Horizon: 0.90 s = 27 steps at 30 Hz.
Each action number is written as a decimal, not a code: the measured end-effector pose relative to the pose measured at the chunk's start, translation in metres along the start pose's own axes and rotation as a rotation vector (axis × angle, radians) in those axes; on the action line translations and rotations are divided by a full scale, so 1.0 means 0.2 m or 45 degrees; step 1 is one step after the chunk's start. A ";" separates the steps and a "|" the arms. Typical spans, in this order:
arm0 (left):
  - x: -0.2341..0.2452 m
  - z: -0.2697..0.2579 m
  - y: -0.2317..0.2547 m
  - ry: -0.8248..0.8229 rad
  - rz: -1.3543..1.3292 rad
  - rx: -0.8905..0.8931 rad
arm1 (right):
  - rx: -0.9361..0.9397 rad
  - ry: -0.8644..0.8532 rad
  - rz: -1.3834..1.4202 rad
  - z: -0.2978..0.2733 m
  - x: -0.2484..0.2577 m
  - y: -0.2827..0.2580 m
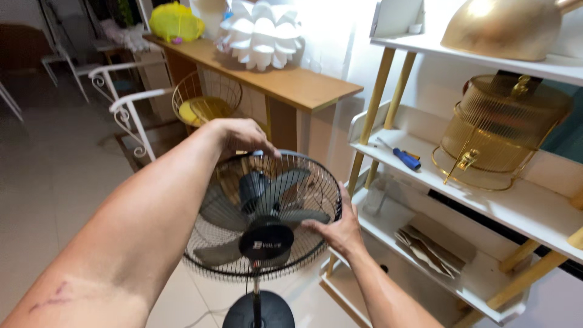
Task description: The person assembles a standing fan by attaching the front wire cage to the fan head. They align and press the cage into place, then rotate it to secure it. The fan remains on the floor during the process.
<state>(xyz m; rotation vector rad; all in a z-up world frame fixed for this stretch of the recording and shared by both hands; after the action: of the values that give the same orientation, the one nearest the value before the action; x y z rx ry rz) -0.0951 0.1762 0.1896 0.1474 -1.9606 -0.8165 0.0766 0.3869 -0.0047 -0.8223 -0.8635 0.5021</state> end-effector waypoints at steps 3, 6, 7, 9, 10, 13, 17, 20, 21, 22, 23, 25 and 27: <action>0.00 0.05 -0.04 -0.033 -0.080 -0.042 | 0.033 -0.016 -0.019 0.02 0.01 -0.01; -0.01 0.03 -0.04 -0.134 -0.111 0.013 | -0.042 -0.054 -0.017 0.01 0.02 -0.02; 0.01 0.01 -0.03 -0.108 -0.079 0.040 | -0.048 -0.065 -0.027 0.02 0.02 -0.03; 0.01 -0.03 0.00 -0.074 -0.037 0.069 | -0.060 -0.082 -0.049 0.02 0.02 -0.04; 0.00 -0.05 0.01 -0.066 -0.028 0.070 | -0.073 -0.087 -0.065 0.02 0.02 -0.04; -0.01 -0.07 0.02 -0.061 -0.047 0.046 | -0.065 -0.079 -0.085 0.02 0.02 -0.02; -0.01 -0.03 0.01 -0.124 -0.068 0.033 | -0.045 -0.071 -0.081 0.02 0.02 0.00; -0.02 -0.01 -0.01 -0.208 -0.147 0.033 | -0.028 -0.081 -0.061 0.02 0.02 0.01; -0.02 -0.01 -0.02 -0.202 -0.136 0.033 | -0.008 -0.084 -0.045 0.02 0.02 0.01; -0.03 0.00 -0.02 -0.195 -0.125 0.034 | 0.008 -0.082 -0.039 0.02 0.02 0.02; -0.03 -0.01 -0.02 -0.188 -0.114 0.035 | 0.024 -0.079 -0.032 0.02 0.02 0.02; -0.03 -0.01 -0.04 -0.176 -0.107 0.008 | 0.071 -0.068 -0.016 0.02 0.03 0.04; -0.02 -0.02 -0.07 -0.246 -0.196 0.034 | 0.128 -0.050 0.003 0.02 0.04 0.04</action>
<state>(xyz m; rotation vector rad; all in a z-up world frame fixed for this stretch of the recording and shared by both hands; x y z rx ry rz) -0.0938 0.1660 0.1798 0.2456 -2.1627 -0.9341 0.0773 0.3983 -0.0064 -0.7231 -0.8665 0.5608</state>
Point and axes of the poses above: each hand's wrist, its own z-axis towards the middle knuckle, its own x-axis out of the back of the hand, y = z × x, the point moved 1 cm from there along z, towards the middle knuckle, and after that the axes turned 3 degrees about x, right-handed, at the moved point
